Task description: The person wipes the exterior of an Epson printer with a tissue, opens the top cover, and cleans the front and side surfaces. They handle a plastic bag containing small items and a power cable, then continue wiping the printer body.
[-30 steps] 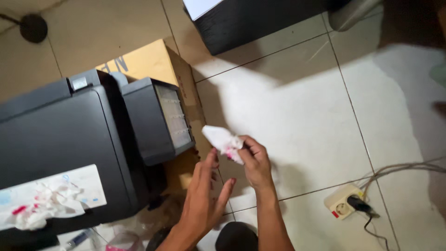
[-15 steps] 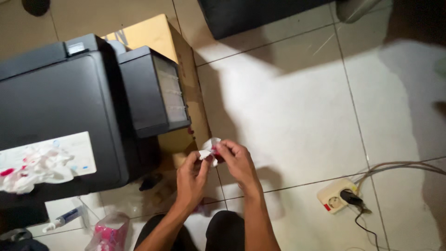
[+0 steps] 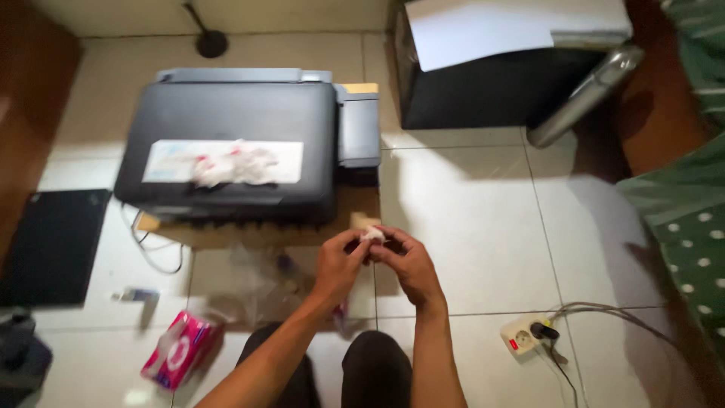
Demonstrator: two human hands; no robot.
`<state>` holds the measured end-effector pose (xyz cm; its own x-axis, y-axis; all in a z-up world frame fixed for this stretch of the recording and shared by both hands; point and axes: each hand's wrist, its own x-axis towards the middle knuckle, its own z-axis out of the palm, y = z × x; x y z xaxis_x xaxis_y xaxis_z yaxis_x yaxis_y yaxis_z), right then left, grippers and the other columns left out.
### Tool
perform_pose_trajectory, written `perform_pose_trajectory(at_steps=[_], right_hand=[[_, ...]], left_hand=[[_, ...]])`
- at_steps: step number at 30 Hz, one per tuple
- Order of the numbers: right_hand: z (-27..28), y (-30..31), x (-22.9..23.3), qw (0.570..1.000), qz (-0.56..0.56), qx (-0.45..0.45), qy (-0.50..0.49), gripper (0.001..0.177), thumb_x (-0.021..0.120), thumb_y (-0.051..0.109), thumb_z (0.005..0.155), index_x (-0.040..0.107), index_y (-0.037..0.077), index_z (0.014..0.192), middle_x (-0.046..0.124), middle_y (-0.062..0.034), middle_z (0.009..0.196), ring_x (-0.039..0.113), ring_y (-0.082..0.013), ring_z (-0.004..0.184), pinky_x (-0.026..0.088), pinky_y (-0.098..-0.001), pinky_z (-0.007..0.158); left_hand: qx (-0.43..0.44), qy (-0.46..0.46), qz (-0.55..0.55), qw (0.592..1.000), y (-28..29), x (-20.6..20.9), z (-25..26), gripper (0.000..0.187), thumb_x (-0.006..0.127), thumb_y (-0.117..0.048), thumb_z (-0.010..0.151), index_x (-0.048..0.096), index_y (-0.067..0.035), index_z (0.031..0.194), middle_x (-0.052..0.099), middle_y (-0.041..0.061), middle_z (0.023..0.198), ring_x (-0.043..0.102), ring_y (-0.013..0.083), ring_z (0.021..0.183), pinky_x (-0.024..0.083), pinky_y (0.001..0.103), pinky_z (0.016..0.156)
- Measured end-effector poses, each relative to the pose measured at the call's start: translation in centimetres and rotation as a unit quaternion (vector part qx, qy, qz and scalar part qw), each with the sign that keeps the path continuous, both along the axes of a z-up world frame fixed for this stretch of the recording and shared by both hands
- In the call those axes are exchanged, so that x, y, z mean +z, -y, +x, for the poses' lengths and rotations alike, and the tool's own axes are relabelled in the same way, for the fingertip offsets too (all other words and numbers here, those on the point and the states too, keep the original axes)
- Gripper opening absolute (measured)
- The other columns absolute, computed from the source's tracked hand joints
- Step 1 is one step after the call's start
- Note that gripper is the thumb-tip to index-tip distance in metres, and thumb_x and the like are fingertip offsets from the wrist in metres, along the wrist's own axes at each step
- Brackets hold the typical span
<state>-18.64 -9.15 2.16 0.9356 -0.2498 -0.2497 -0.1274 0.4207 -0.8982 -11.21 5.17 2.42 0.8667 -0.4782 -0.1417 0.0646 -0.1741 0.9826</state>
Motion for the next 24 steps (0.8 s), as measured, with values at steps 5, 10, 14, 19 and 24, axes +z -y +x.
perform_pose_trajectory(at_steps=[5,10,14,19,24], right_hand=[[-5.0,-3.6,3.6,0.987,-0.138,-0.079,0.025,0.03,0.072,0.01,0.091,0.071,-0.006,0.116,0.077,-0.0076,0.102,0.071,-0.0134,0.091,0.057,-0.0287,0.084],[-9.6,-5.8,2.9,0.982,-0.138,-0.123,0.021,0.027,0.073,0.01,0.092,0.07,-0.009,0.111,0.075,-0.0115,0.097,0.069,-0.0152,0.085,0.056,-0.0304,0.077],[-10.2,-4.0,2.5,0.983,-0.14,-0.117,0.005,0.03,0.071,0.014,0.092,0.072,-0.007,0.114,0.076,-0.009,0.096,0.07,-0.0139,0.084,0.059,-0.0295,0.078],[-9.0,-1.5,-1.7,0.987,-0.142,-0.079,0.019,0.036,0.076,0.015,0.088,0.066,-0.003,0.118,0.073,-0.0027,0.097,0.067,-0.0087,0.089,0.056,-0.0256,0.082],[-6.1,3.4,-6.9,0.981,-0.17,-0.094,-0.025,0.031,0.077,0.017,0.091,0.072,-0.006,0.11,0.065,-0.0021,0.082,0.057,-0.0081,0.075,0.051,-0.025,0.068]], left_hand=[[-0.043,-0.031,-0.087,0.995,-3.7,3.7,-5.0,0.021,0.061,-0.011,0.099,0.072,0.001,0.113,0.076,0.005,0.091,0.07,0.0101,0.078,0.057,0.026,0.07],[-0.011,-0.028,-0.088,0.996,-5.2,4.2,-10.4,0.016,0.064,-0.01,0.096,0.068,0.0,0.107,0.075,0.009,0.093,0.075,0.013,0.08,0.061,0.028,0.069],[-0.001,-0.061,-0.102,0.993,-2.9,3.8,-10.1,0.016,0.068,-0.011,0.092,0.065,-0.003,0.105,0.074,0.01,0.087,0.073,0.0155,0.072,0.058,0.029,0.061],[0.035,-0.07,-0.091,0.993,-0.4,-0.6,-8.1,0.017,0.073,-0.012,0.094,0.069,0.004,0.099,0.073,0.011,0.081,0.069,0.0148,0.069,0.054,0.028,0.059],[0.008,-0.123,-0.095,0.988,3.6,-6.1,-5.4,0.025,0.069,-0.016,0.098,0.074,0.006,0.108,0.075,0.01,0.088,0.072,0.0123,0.074,0.056,0.027,0.065]])
